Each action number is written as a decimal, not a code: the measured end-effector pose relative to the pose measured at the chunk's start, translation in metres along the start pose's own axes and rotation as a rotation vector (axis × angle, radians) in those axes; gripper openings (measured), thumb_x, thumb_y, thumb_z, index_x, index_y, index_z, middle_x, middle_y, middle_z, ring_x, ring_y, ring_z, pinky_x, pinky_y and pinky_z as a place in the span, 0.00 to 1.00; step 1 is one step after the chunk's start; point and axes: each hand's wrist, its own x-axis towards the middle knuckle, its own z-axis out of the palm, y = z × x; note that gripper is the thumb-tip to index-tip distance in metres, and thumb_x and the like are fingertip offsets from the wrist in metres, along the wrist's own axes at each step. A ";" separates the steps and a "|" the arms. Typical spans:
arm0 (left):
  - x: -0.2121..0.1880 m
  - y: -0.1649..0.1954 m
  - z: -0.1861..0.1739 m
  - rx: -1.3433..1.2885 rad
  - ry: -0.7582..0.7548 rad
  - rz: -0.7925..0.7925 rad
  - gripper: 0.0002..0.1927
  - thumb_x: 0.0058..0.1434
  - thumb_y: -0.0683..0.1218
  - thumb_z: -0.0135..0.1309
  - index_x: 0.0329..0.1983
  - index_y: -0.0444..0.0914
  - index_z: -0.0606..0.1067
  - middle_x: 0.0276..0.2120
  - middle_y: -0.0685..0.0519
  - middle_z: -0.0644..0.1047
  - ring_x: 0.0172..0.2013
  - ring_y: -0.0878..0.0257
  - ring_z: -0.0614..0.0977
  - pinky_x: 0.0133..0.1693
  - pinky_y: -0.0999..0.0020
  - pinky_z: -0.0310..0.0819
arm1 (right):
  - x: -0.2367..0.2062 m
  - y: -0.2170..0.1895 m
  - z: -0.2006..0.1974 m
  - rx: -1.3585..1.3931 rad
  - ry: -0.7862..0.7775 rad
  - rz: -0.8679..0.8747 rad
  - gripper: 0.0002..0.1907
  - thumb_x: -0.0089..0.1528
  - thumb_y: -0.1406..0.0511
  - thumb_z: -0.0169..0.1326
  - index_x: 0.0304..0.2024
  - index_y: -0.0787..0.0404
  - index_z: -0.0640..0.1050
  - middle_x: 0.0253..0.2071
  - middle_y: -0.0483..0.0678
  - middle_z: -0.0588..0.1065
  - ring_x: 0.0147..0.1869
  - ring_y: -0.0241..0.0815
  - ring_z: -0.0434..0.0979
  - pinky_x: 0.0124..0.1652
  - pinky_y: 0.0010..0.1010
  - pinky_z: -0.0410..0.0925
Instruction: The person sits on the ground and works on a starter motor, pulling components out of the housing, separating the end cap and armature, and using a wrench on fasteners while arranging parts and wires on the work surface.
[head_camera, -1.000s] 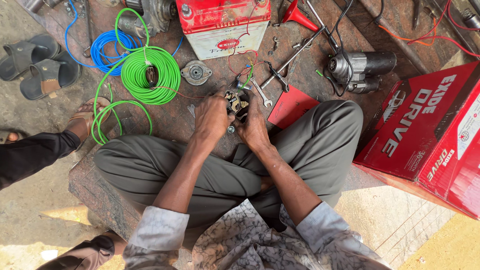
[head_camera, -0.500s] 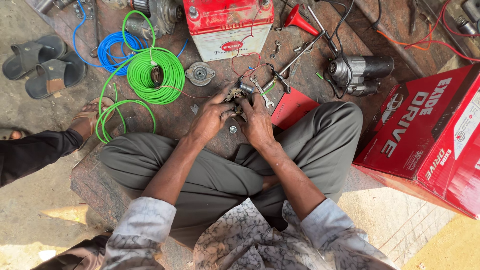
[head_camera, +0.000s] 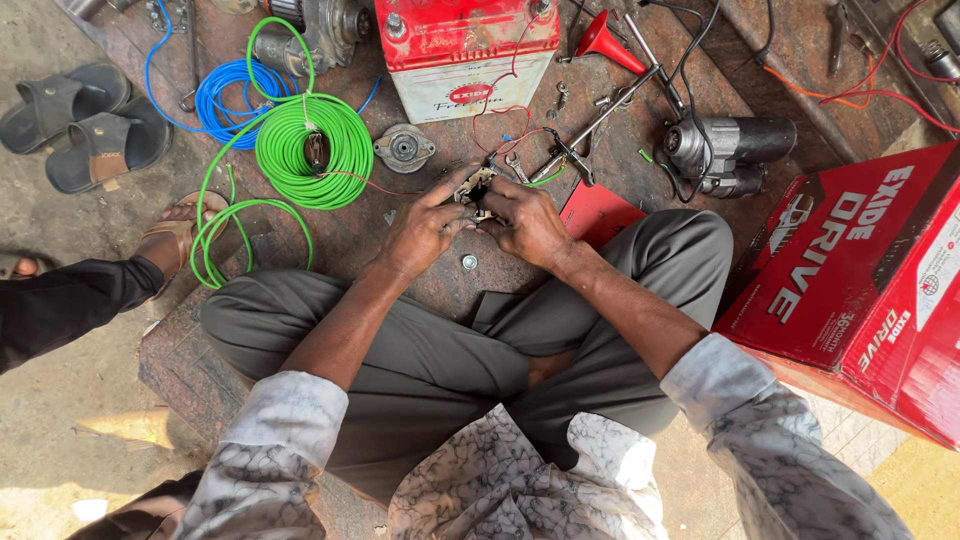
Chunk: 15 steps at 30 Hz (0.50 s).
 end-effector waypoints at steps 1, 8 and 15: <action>0.003 -0.002 0.002 0.012 -0.001 0.026 0.15 0.53 0.32 0.63 0.45 0.33 0.81 0.71 0.50 0.66 0.53 0.48 0.83 0.49 0.58 0.81 | 0.001 0.002 -0.001 0.006 0.026 0.014 0.19 0.55 0.67 0.68 0.46 0.62 0.78 0.45 0.53 0.72 0.47 0.57 0.78 0.42 0.46 0.72; 0.021 -0.020 0.011 0.180 0.030 0.200 0.17 0.53 0.34 0.62 0.47 0.34 0.79 0.71 0.46 0.63 0.62 0.44 0.75 0.57 0.53 0.76 | 0.011 0.016 -0.010 -0.026 0.040 -0.070 0.23 0.54 0.68 0.66 0.52 0.65 0.77 0.47 0.55 0.72 0.48 0.59 0.77 0.44 0.47 0.73; 0.025 -0.017 0.007 0.172 0.065 0.185 0.18 0.53 0.35 0.62 0.49 0.35 0.78 0.68 0.47 0.67 0.65 0.44 0.74 0.58 0.54 0.76 | 0.010 0.021 -0.010 -0.084 0.058 -0.013 0.24 0.57 0.67 0.64 0.55 0.66 0.75 0.49 0.57 0.71 0.50 0.60 0.77 0.45 0.47 0.72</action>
